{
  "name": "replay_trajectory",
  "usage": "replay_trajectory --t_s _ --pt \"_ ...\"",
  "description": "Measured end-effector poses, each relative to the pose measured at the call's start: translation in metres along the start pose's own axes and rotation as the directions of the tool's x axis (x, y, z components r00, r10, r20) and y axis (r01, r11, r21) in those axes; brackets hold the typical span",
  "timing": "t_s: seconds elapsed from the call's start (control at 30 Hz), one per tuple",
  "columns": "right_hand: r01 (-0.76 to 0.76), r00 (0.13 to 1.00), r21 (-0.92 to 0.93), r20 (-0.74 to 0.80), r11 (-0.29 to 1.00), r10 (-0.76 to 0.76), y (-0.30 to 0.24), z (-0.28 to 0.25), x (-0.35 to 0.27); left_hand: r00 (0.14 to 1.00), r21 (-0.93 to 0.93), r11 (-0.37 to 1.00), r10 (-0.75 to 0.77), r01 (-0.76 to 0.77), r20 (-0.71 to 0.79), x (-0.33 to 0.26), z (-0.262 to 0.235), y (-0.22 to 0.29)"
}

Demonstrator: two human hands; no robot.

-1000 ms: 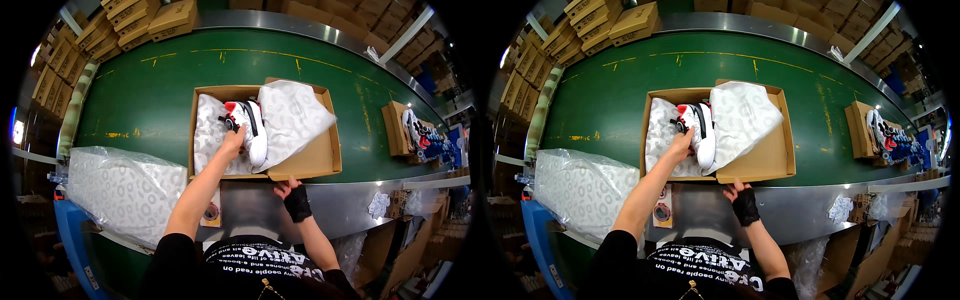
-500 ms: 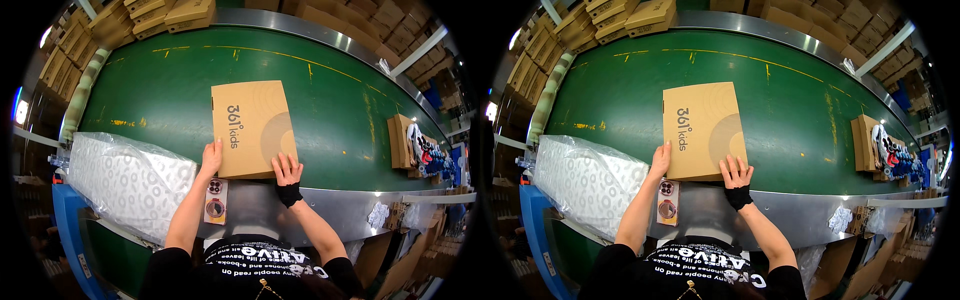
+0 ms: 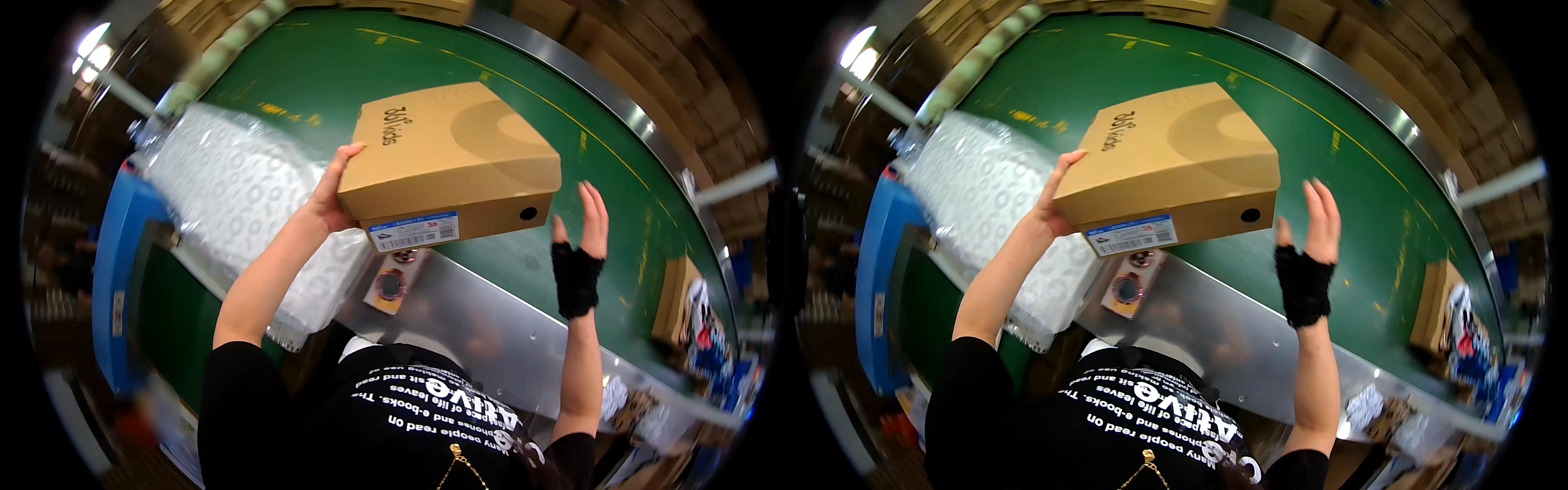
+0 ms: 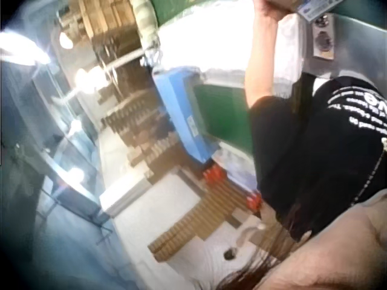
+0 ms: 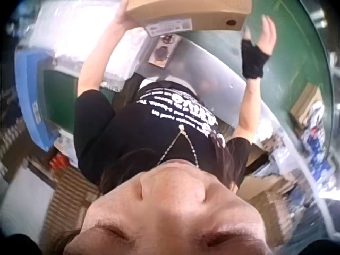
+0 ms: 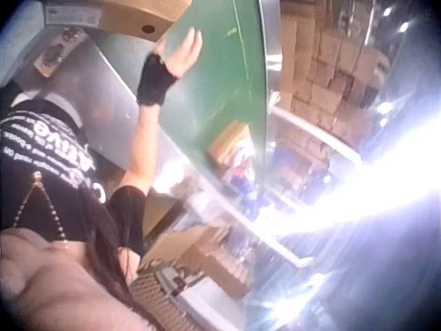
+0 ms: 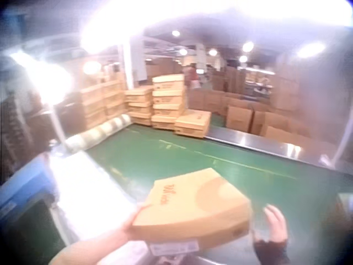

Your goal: The person places shoes into boxes after wrapping them in tissue paper and adding small packets, then closes the lids.

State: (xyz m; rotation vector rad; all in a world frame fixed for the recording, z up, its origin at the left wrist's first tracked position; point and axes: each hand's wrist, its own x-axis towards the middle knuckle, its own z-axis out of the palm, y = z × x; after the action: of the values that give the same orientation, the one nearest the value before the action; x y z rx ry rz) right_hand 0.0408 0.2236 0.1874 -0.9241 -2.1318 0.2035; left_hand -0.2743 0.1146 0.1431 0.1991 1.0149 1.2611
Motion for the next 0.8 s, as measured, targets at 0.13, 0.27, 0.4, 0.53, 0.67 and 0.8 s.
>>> replay_trajectory --t_s 0.13,0.27,0.4,0.53,0.67,0.8 --pt "-0.113 0.979 0.018 0.175 0.993 0.108 0.021 0.016 -0.042 0.958 -0.122 0.959 0.233 -0.255 -0.166 -0.099 -0.036 0.014" --pt "-0.085 0.950 -0.011 0.300 0.996 0.085 0.053 0.036 -0.091 0.856 -0.294 0.825 0.373 -0.482 -0.358 -0.202 -0.079 0.011" --pt "-0.236 0.885 0.034 0.421 0.971 0.200 0.087 0.054 -0.125 0.720 -0.292 0.706 0.435 -0.645 -0.540 -0.274 -0.121 -0.020" --pt "-0.241 0.880 0.062 0.436 0.969 0.191 0.115 0.063 -0.136 0.418 -0.214 0.522 0.311 -0.825 -0.853 -0.293 -0.171 -0.047" --pt "-0.181 0.893 -0.028 0.414 0.983 0.176 0.123 0.044 -0.145 0.302 -0.176 0.579 0.128 -0.796 -0.945 -0.279 -0.250 -0.082" --pt "-0.388 0.807 -0.213 0.392 0.897 0.442 0.169 0.025 -0.166 0.291 -0.169 0.670 0.074 -0.723 -0.954 -0.229 -0.287 -0.095"
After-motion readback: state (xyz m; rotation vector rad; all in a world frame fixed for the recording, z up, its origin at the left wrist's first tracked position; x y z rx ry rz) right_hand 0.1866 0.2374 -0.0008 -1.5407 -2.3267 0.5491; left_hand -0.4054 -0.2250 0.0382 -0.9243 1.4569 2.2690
